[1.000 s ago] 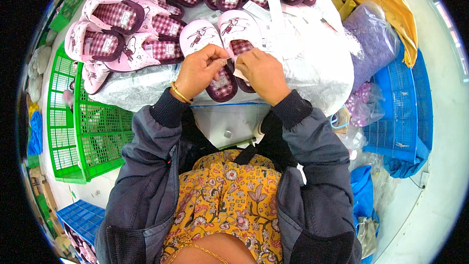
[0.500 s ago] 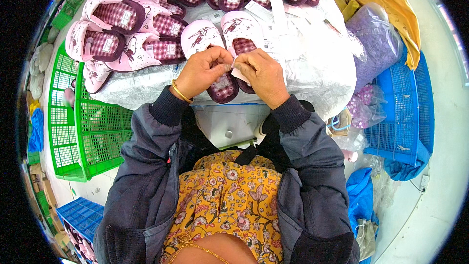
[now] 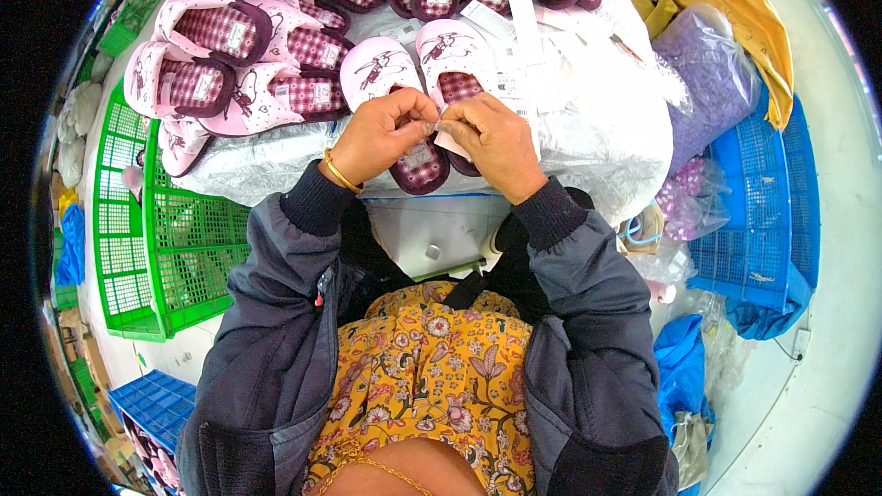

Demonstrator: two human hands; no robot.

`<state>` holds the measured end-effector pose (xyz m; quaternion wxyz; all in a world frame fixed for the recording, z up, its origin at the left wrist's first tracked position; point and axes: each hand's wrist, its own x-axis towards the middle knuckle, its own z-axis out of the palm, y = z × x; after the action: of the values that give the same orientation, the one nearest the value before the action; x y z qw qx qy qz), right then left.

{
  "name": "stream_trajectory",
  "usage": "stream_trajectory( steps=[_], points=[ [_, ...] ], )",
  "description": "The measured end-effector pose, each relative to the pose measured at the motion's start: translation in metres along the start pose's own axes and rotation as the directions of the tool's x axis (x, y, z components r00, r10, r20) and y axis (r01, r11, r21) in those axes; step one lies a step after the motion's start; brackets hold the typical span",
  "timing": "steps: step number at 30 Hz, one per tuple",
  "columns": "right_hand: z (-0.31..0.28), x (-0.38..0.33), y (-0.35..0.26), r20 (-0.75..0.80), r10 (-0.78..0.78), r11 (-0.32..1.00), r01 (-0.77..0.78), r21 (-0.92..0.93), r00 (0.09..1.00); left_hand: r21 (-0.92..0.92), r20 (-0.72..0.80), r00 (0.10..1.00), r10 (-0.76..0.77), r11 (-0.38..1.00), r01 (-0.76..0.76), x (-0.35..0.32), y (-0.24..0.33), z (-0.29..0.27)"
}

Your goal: The person repeatedly picks up pairs of pink and purple checkered slippers, attaches a white paper tag to each pair, and places them into a red basket. The process is repeated for multiple pairs throughout the clip.

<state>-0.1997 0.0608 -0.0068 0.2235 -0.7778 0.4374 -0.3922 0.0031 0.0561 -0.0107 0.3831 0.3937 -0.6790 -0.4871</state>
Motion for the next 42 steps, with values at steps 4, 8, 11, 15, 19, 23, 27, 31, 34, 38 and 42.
stream_trajectory(
  steps=[4, 8, 11, 15, 19, 23, 27, 31, 34, 38, 42],
  points=[
    [0.001, 0.0, 0.002, -0.021, -0.013, 1.0, 0.013, 0.017, 1.0, 0.031, 0.016, 1.0, -0.008, 0.999, 0.008, -0.001, 0.006, -0.001],
    [0.001, 0.001, 0.001, 0.004, -0.008, 1.0, 0.008, 0.021, 1.0, -0.019, 0.026, 1.0, -0.017, 1.0, 0.018, 0.0, 0.001, -0.001],
    [0.001, 0.001, 0.001, 0.005, -0.005, 1.0, 0.005, 0.024, 1.0, -0.016, 0.021, 1.0, -0.017, 1.0, 0.018, 0.002, 0.002, 0.0],
    [0.0, 0.002, 0.001, 0.034, -0.024, 1.0, 0.024, 0.006, 0.999, -0.003, 0.004, 1.0, 0.024, 1.0, -0.024, 0.003, -0.001, 0.001],
    [0.002, 0.003, 0.004, 0.064, -0.048, 0.999, 0.047, 0.003, 0.997, -0.027, 0.035, 0.999, 0.004, 1.0, -0.003, 0.004, -0.007, 0.0],
    [0.003, 0.005, 0.004, 0.073, 0.002, 0.999, -0.005, 0.036, 0.997, -0.01, 0.021, 1.0, 0.017, 1.0, -0.016, 0.004, -0.009, -0.002],
    [0.001, 0.007, 0.019, -0.06, 0.079, 0.983, -0.068, 0.171, 0.995, -0.067, -0.017, 0.994, -0.11, 0.992, 0.108, 0.002, 0.001, 0.0],
    [-0.015, 0.011, 0.023, -0.037, 0.221, 0.951, -0.207, 0.229, 0.975, -0.049, -0.139, 0.982, -0.128, 0.991, 0.122, -0.015, 0.017, -0.003],
    [-0.014, 0.013, 0.014, -0.057, 0.211, 0.943, -0.188, 0.274, 0.976, 0.3, -0.322, 0.924, 0.206, 0.948, -0.107, -0.023, 0.003, -0.006],
    [-0.023, 0.013, 0.003, 0.015, 0.113, 0.993, -0.112, -0.035, 0.993, 0.524, -0.392, 0.846, 0.361, 0.844, -0.118, -0.032, 0.003, -0.005],
    [-0.036, 0.014, -0.026, 0.174, -0.103, 0.874, 0.173, -0.455, 0.979, 0.562, -0.455, 0.809, 0.373, 0.825, -0.064, -0.037, -0.001, -0.006]
  ],
)
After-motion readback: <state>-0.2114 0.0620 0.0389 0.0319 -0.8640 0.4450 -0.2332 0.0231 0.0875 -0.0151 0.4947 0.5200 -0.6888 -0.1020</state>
